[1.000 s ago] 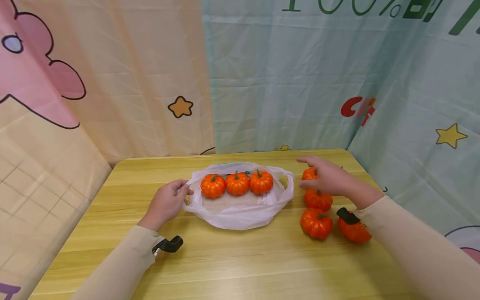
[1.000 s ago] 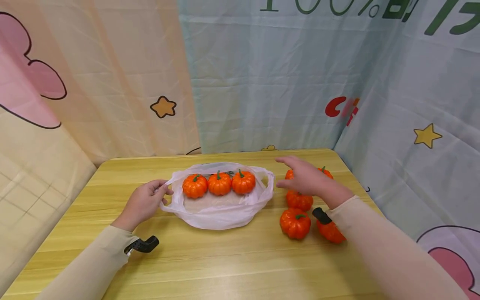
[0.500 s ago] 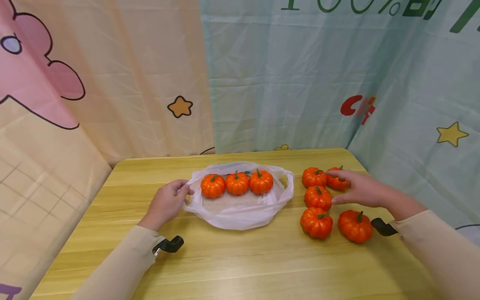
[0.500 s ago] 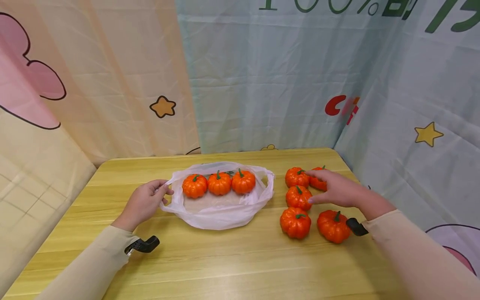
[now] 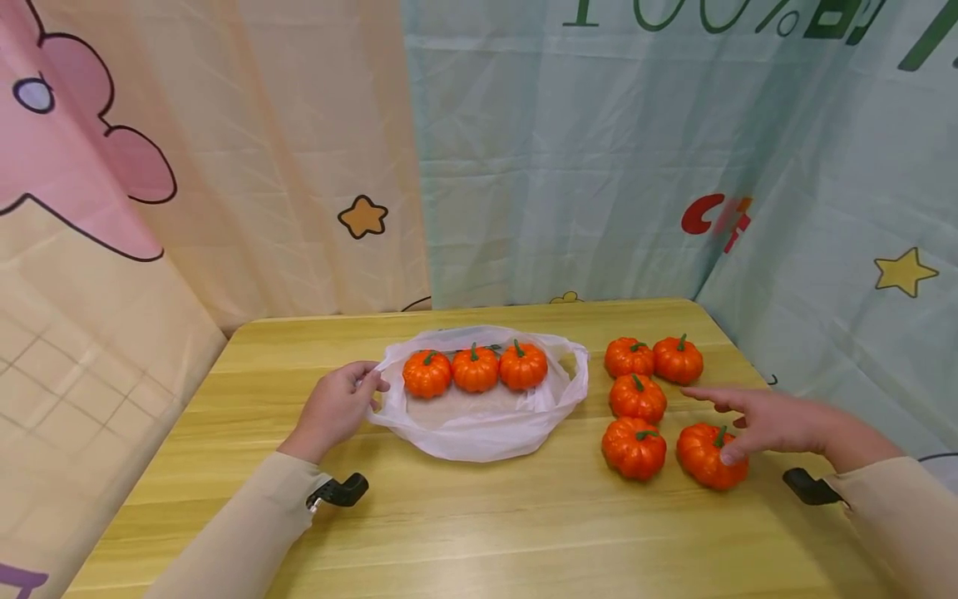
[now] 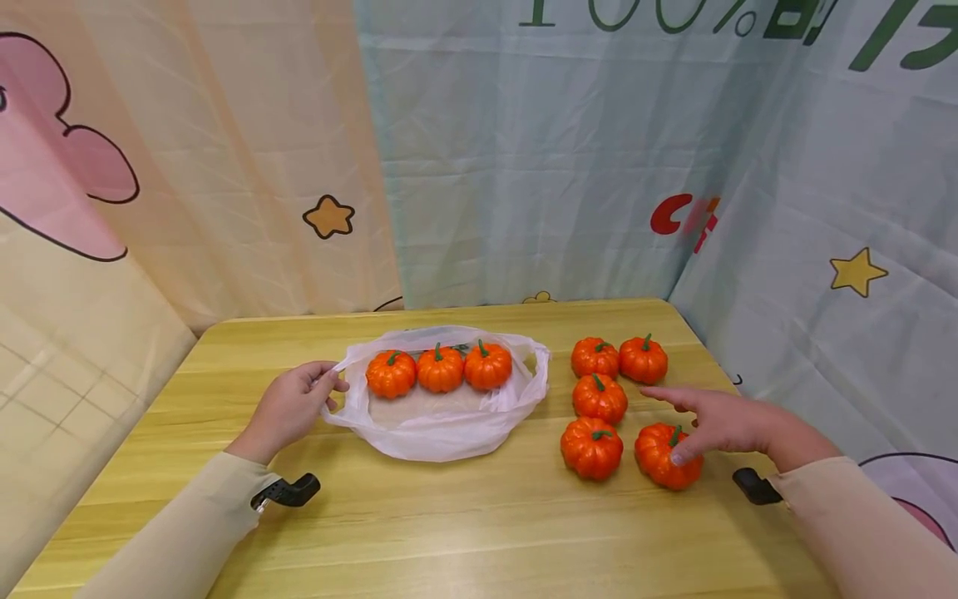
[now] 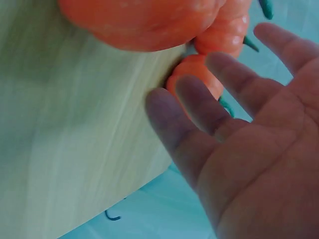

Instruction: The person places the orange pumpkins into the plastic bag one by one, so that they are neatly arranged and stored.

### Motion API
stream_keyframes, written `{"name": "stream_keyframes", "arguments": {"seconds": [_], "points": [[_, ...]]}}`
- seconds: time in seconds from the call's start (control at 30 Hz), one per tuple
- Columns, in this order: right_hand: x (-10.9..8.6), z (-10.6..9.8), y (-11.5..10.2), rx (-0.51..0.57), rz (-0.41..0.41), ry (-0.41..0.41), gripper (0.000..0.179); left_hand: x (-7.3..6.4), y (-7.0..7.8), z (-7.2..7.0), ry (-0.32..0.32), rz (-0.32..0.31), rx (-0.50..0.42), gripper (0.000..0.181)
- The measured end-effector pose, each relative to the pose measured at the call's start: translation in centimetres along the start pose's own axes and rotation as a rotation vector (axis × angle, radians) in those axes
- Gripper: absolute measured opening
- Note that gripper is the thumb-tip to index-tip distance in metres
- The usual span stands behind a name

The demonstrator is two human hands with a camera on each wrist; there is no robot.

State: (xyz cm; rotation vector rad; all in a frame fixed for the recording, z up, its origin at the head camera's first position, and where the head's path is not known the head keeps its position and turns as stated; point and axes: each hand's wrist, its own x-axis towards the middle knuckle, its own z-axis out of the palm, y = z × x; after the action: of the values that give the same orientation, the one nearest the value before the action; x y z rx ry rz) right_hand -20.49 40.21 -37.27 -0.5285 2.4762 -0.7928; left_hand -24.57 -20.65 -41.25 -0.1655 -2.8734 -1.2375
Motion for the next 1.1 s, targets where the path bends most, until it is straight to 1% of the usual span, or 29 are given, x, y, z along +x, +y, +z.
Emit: {"name": "stream_keyframes", "arguments": {"seconds": [0.07, 0.17, 0.3, 0.4, 0.57, 0.8, 0.93, 1.1], "points": [[-0.3, 0.2, 0.5, 0.021, 0.016, -0.029, 0.095, 0.0, 0.0, 0.0, 0.002, 0.000, -0.001, 0.039], [-0.6, 0.5, 1.1, 0.045, 0.016, -0.065, 0.097, 0.0, 0.1, 0.1, 0.000, 0.001, -0.003, 0.039], [-0.8, 0.8, 1.7, 0.053, 0.003, -0.081, 0.096, 0.0, 0.1, 0.1, -0.004, -0.004, -0.006, 0.040], [-0.9, 0.9, 2.0, 0.042, 0.013, -0.073, 0.093, -0.1, 0.2, 0.1, -0.002, -0.010, -0.009, 0.039], [-0.9, 1.1, 1.9, 0.030, 0.055, -0.060, 0.093, -0.1, 0.3, 0.2, 0.000, -0.012, -0.012, 0.038], [-0.4, 1.2, 1.4, -0.021, 0.070, -0.030, 0.091, -0.2, 0.2, 0.2, 0.003, -0.012, -0.010, 0.037], [-0.3, 1.2, 1.4, -0.036, 0.078, -0.027, 0.091, -0.1, 0.1, 0.3, 0.007, -0.004, -0.007, 0.037], [-0.2, 1.2, 1.4, -0.053, 0.064, -0.029, 0.090, 0.0, 0.0, 0.3, 0.007, -0.004, -0.006, 0.037]]}}
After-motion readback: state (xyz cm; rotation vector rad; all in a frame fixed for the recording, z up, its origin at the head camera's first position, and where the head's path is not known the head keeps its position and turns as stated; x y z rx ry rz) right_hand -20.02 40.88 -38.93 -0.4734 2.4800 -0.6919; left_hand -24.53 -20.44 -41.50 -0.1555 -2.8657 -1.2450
